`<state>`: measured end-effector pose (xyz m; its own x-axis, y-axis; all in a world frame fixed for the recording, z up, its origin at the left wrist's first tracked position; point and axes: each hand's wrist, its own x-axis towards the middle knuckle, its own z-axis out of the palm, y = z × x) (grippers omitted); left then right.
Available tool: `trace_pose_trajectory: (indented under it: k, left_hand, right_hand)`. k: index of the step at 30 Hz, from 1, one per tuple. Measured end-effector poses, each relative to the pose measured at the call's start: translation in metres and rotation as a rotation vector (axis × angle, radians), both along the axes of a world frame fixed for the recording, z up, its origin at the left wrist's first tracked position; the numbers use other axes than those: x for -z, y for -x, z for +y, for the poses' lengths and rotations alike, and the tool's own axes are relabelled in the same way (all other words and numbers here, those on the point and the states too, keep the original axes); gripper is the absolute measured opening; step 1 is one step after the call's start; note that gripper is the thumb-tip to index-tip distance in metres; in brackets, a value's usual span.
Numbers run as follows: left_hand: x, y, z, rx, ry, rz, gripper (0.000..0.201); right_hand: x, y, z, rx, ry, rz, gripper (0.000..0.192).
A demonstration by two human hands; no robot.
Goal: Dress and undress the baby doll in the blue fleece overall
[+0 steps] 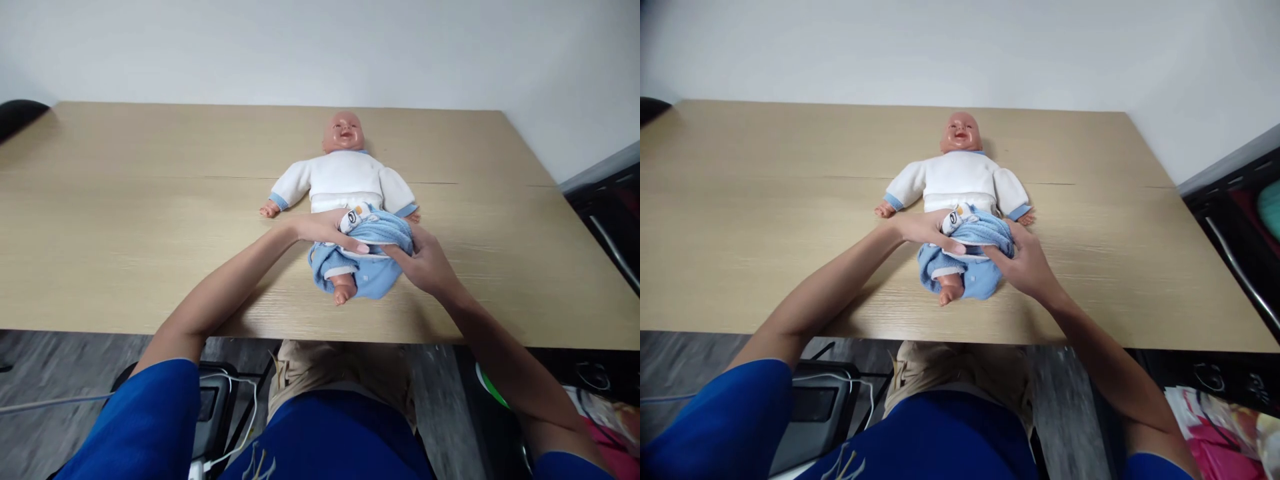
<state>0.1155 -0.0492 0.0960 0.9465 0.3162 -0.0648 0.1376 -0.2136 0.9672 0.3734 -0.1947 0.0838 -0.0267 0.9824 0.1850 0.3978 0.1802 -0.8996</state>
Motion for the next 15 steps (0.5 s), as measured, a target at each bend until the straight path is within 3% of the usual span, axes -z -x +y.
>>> trace_pose_trajectory:
  k: [3, 9, 12, 15]
  left_hand:
    - [-0.007, -0.008, -0.009, -0.015, -0.105, -0.002, 0.046]
    - [-0.023, -0.006, -0.028, 0.033, -0.306, 0.092, 0.055]
    - [-0.028, -0.005, -0.034, 0.032, -0.426, 0.172, 0.052]
    - [-0.03, -0.008, -0.038, 0.07, -0.478, 0.237, 0.051]
  right_hand:
    - [-0.004, 0.01, -0.024, 0.071, 0.028, -0.014, 0.037]
    - [-0.001, 0.054, -0.084, 0.184, 0.188, 0.014, 0.039]
    - [0.007, 0.061, -0.093, 0.282, 0.139, -0.026, 0.034]
    - [0.016, 0.054, -0.093, 0.41, 0.013, -0.212, 0.022]
